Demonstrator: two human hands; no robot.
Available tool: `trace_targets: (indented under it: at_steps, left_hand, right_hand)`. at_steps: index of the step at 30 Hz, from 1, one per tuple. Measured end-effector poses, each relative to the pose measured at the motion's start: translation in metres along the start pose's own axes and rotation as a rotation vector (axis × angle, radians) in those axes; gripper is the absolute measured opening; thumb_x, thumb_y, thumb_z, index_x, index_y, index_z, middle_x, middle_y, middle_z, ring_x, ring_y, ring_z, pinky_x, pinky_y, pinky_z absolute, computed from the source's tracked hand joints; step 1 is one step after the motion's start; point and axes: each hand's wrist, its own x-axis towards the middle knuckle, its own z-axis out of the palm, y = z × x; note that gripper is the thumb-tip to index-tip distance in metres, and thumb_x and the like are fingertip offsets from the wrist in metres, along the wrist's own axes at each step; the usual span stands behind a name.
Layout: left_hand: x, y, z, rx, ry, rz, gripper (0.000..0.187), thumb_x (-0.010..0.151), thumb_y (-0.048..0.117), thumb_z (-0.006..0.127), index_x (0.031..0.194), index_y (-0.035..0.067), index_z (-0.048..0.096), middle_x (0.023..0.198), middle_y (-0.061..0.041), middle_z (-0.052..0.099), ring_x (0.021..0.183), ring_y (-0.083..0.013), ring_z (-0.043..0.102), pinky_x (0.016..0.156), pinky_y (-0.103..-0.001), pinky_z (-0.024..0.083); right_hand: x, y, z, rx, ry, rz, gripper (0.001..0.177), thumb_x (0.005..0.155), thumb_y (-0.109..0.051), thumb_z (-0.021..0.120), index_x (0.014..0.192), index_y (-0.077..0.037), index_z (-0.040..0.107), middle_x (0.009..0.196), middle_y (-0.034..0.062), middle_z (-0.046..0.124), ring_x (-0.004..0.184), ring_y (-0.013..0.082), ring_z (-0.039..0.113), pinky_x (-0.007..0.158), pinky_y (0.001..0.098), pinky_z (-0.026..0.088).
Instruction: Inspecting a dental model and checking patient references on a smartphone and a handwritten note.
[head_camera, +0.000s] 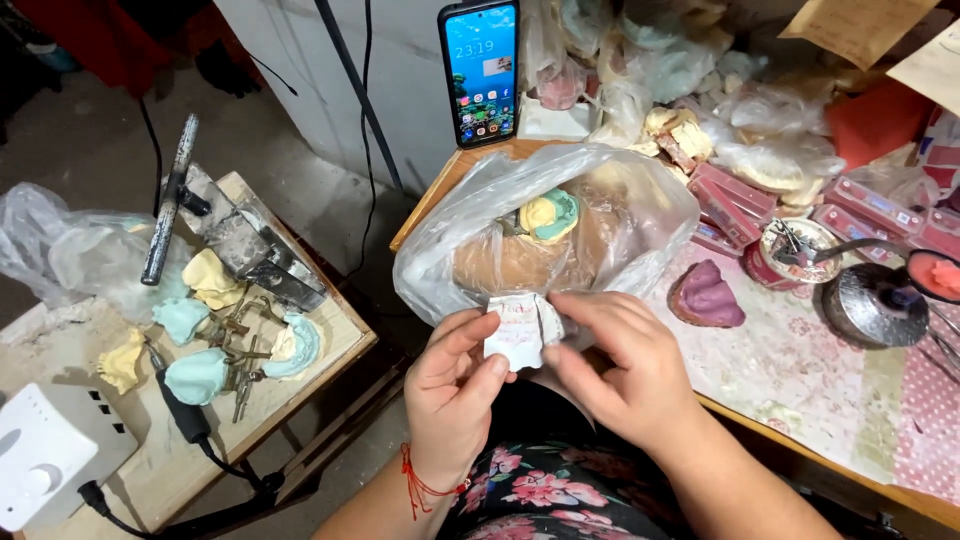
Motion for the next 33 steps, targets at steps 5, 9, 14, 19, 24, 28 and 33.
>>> trace_targets:
  at_steps: [5,9,14,19,24,28,33]
  left_hand:
    - [-0.002,0.003,0.007,0.015,-0.036,0.04,0.035,0.093,-0.003,0.07,0.128,-0.003,0.068,0.133,-0.015,0.058,0.097,-0.0182,0.067,0.073,-0.026,0.064]
    - [-0.005,0.003,0.008,0.097,-0.06,0.033,0.037,0.091,-0.008,0.071,0.128,-0.005,0.068,0.135,-0.016,0.057,0.097,-0.019,0.069,0.075,-0.027,0.065]
    - [-0.005,-0.005,0.009,0.108,-0.071,0.057,0.037,0.09,-0.009,0.071,0.127,-0.005,0.068,0.133,-0.017,0.057,0.1,-0.0188,0.066,0.072,-0.025,0.06]
    - [-0.007,-0.006,0.019,0.16,-0.155,0.022,0.037,0.092,-0.006,0.071,0.128,-0.004,0.068,0.134,-0.014,0.057,0.113,-0.019,0.068,0.095,-0.029,0.059]
    - [-0.008,-0.005,0.03,0.105,-0.304,-0.062,0.046,0.092,-0.009,0.067,0.137,-0.002,0.063,0.14,-0.011,0.05,0.122,-0.0189,0.062,0.096,-0.031,0.054]
    - [-0.008,-0.006,0.035,0.095,-0.344,-0.048,0.052,0.091,-0.009,0.067,0.142,-0.003,0.059,0.14,-0.011,0.048,0.115,-0.0173,0.061,0.094,-0.03,0.052]
    - [-0.009,-0.009,0.036,0.14,-0.332,-0.016,0.053,0.091,-0.006,0.069,0.143,-0.002,0.059,0.14,-0.012,0.049,0.107,-0.014,0.059,0.09,-0.028,0.05]
  right_hand:
    - [-0.003,-0.002,-0.002,0.174,-0.102,0.047,0.055,0.091,-0.033,0.074,0.135,-0.002,0.061,0.125,0.0148,0.07,0.114,0.0284,0.069,0.101,0.0383,0.052]
    - [-0.009,0.001,-0.007,0.244,-0.102,0.158,0.044,0.094,-0.031,0.07,0.128,-0.004,0.065,0.111,0.0084,0.069,0.103,0.022,0.067,0.092,0.0327,0.051]
    - [-0.028,0.024,-0.01,0.35,0.069,0.257,0.031,0.101,-0.027,0.058,0.111,-0.001,0.073,0.093,0.0077,0.07,0.084,0.0196,0.064,0.077,0.0311,0.049]
    - [-0.05,0.045,-0.005,0.85,0.411,0.641,0.02,0.097,-0.022,0.072,0.087,-0.005,0.068,0.079,-0.0012,0.062,0.07,0.0085,0.053,0.065,0.0225,0.041]
    - [-0.053,0.039,-0.018,1.054,0.449,0.784,0.029,0.1,-0.024,0.067,0.077,-0.005,0.068,0.064,0.0039,0.065,0.05,0.0106,0.054,0.045,0.0263,0.04]
    - [-0.062,0.043,-0.025,1.089,0.444,0.766,0.028,0.098,-0.023,0.07,0.087,0.002,0.072,0.073,0.0114,0.073,0.056,0.0154,0.063,0.049,0.0283,0.048]
    - [-0.063,0.039,-0.034,0.996,0.463,0.636,0.014,0.09,-0.008,0.072,0.101,-0.006,0.063,0.081,0.0042,0.059,0.067,0.0118,0.056,0.062,0.0234,0.044]
